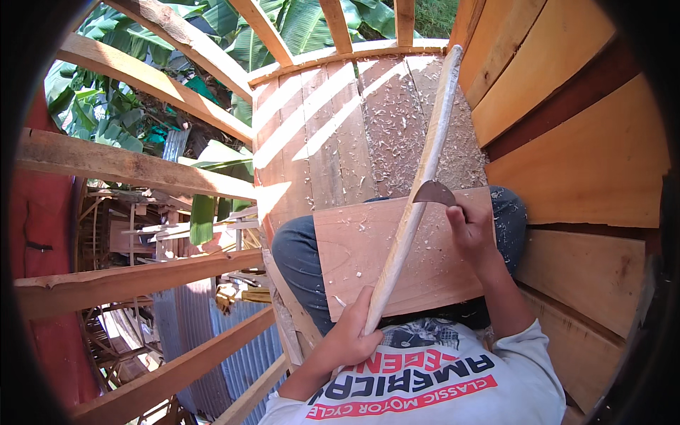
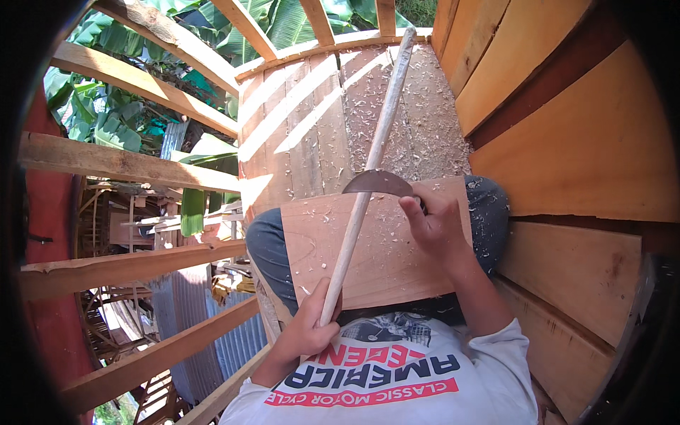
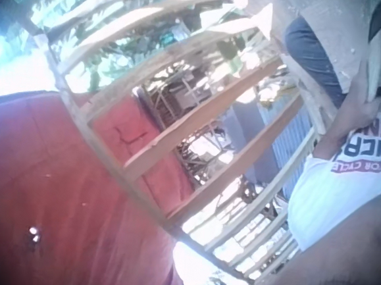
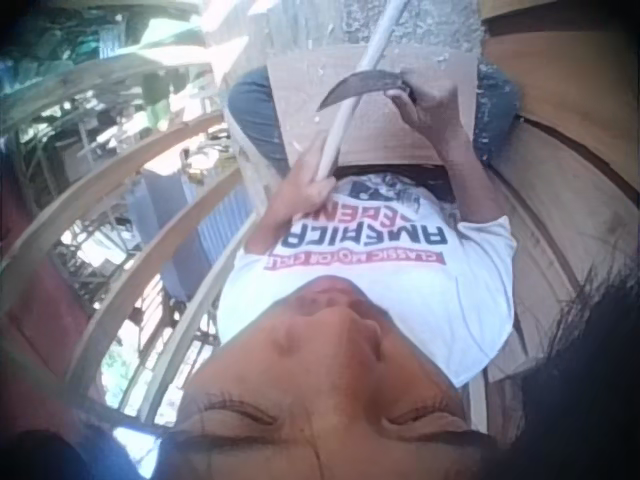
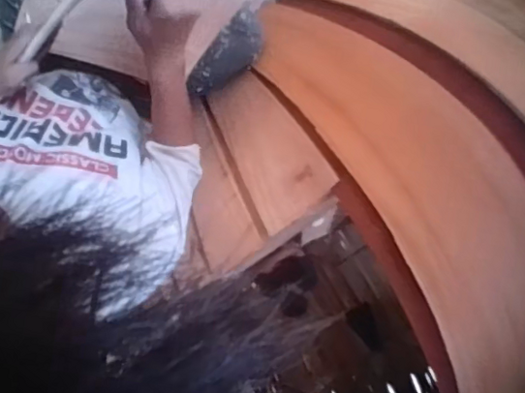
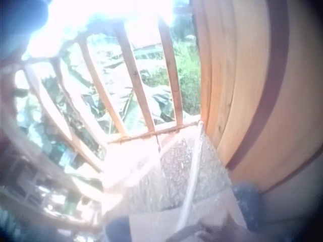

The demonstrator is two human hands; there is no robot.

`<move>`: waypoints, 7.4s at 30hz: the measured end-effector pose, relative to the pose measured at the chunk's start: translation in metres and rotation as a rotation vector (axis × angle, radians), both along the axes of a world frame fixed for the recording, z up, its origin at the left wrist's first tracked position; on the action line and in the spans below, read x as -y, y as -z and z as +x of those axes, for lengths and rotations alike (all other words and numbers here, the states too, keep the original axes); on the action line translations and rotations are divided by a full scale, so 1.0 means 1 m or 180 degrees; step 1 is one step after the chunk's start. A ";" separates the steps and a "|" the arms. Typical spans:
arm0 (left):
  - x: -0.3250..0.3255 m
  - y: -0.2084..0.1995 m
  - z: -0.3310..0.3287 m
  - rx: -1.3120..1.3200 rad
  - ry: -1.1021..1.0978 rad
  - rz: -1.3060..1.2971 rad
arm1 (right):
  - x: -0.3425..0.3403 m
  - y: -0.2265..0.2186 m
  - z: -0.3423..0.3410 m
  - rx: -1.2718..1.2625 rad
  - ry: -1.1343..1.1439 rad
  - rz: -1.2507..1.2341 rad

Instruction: The person sits on a wooden floor and uses a curved knife to shave and shape a long piece of wood. They hold the wood on their lap and repeatedly scrape the surface with the blade, removing thin shavings to smooth and refine the wood's shape.

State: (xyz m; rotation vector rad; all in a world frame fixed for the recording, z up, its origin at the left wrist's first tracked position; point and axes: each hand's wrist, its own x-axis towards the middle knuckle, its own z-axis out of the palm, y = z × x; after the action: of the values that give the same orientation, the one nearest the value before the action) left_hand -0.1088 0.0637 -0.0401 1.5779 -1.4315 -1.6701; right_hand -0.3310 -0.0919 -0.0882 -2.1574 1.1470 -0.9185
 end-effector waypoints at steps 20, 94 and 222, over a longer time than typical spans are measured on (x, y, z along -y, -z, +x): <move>0.012 -0.010 -0.005 -0.0458 -0.0091 0.0908 | 0.018 -0.003 -0.020 0.1047 0.1308 0.0510; 0.013 0.044 -0.002 -0.1745 -0.0499 0.0733 | -0.026 -0.016 -0.003 -0.1004 -0.0078 0.0306; 0.031 0.051 0.006 -0.2484 -0.0528 0.1569 | 0.037 -0.004 -0.002 -0.2192 -0.0377 -0.0395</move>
State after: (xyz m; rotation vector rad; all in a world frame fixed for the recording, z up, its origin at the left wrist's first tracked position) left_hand -0.1027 0.0329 -0.0909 0.9920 -0.5071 -2.2755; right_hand -0.3334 -0.1292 -0.0846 -2.7093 1.2581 -0.1803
